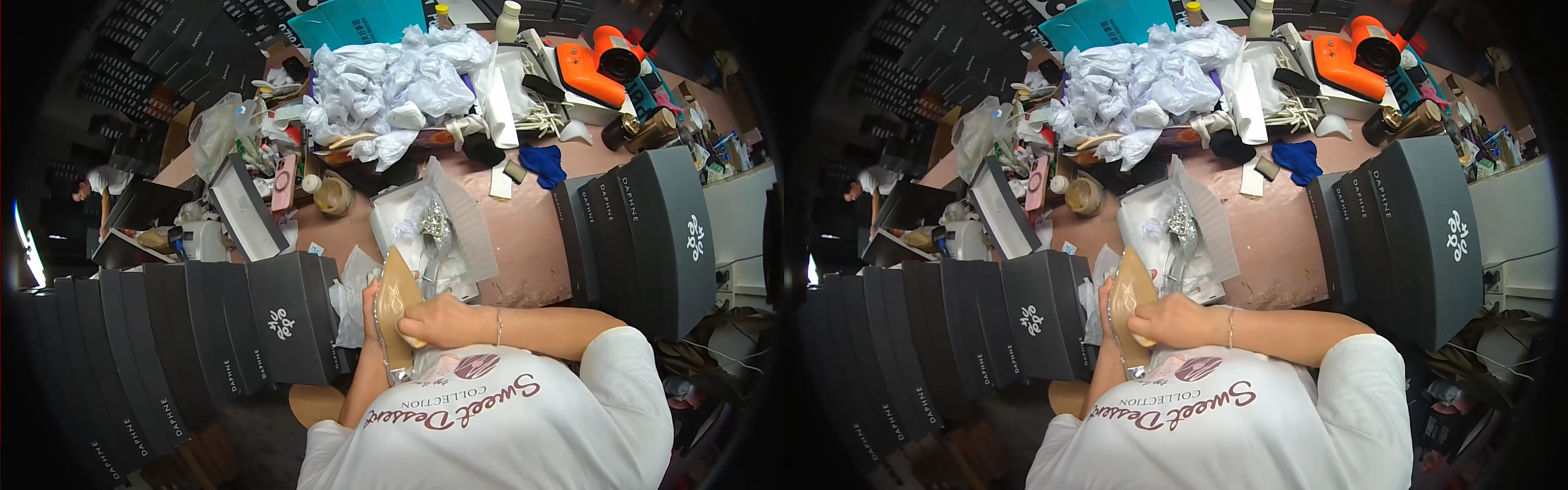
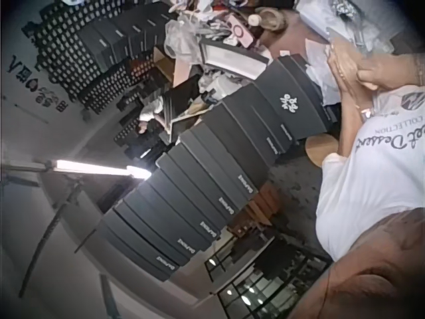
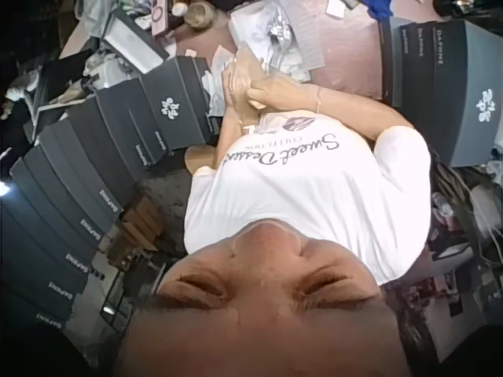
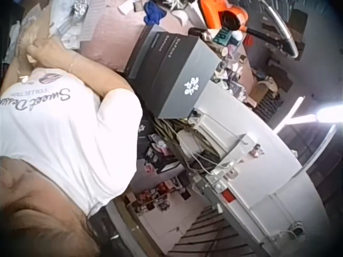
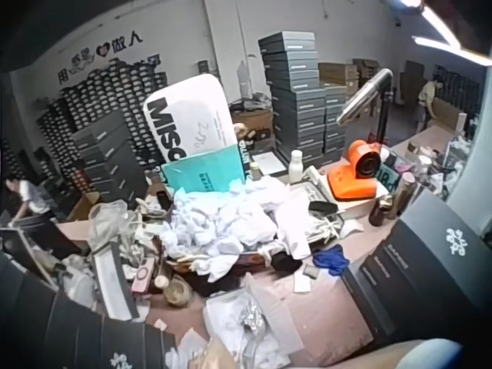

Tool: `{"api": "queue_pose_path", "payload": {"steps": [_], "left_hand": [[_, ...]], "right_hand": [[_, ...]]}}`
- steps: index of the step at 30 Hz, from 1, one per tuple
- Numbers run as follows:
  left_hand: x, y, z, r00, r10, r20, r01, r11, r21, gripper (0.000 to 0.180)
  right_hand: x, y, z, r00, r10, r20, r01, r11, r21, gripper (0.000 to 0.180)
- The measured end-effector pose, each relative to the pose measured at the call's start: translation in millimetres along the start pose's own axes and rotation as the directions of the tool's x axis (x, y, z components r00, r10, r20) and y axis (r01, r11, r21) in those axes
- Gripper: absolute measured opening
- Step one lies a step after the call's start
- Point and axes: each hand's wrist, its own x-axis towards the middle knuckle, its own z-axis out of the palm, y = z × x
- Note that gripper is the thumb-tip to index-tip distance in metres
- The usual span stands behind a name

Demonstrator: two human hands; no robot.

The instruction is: Packing pairs of silver high-heeled shoes into boxes with protective wrapping.

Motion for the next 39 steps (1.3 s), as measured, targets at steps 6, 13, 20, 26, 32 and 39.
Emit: {"api": "queue_pose_path", "payload": {"steps": [6, 13, 20, 26, 32, 39], "left_hand": [[3.5, -9.9, -7.4, 0.998, -0.002, 0.069, 0.009, 0.994, -0.108, 0.063], [3.0, -3.3, 7.3, 1.0, -0.02, 0.005, 0.02, 0.993, -0.12, 0.065], [-1.3, 4.8, 2.6, 0.999, 0.034, -0.026, -0.033, 0.999, 0.038, 0.064], [-22.9, 14.5, 16.5, 0.994, -0.03, -0.105, 0.018, 0.994, -0.111, 0.045], [-32.8, 45.9, -31.1, 0.901, 0.423, -0.095, -0.396, 0.893, 0.213, 0.041], [-141.5, 212.5, -74.3, 0.783, 0.61, -0.126, -0.456, 0.699, 0.551, 0.04]], "right_hand": [[-10.5, 7.9, 4.3, 0.99, 0.088, -0.11, -0.082, 0.995, 0.063, 0.02], [-12.9, -4.0, -12.4, 0.992, -0.072, -0.101, 0.078, 0.995, 0.065, 0.012], [12.2, -28.1, -7.3, 0.972, -0.206, -0.111, 0.208, 0.978, 0.009, 0.017], [36.5, -9.0, -11.5, 0.98, 0.177, -0.092, -0.17, 0.982, 0.076, 0.019], [68.8, 18.3, -36.4, 0.953, 0.256, -0.165, -0.221, 0.954, 0.205, 0.012], [32.0, 15.6, -28.2, 0.983, 0.173, 0.067, -0.185, 0.936, 0.298, 0.014]]}}
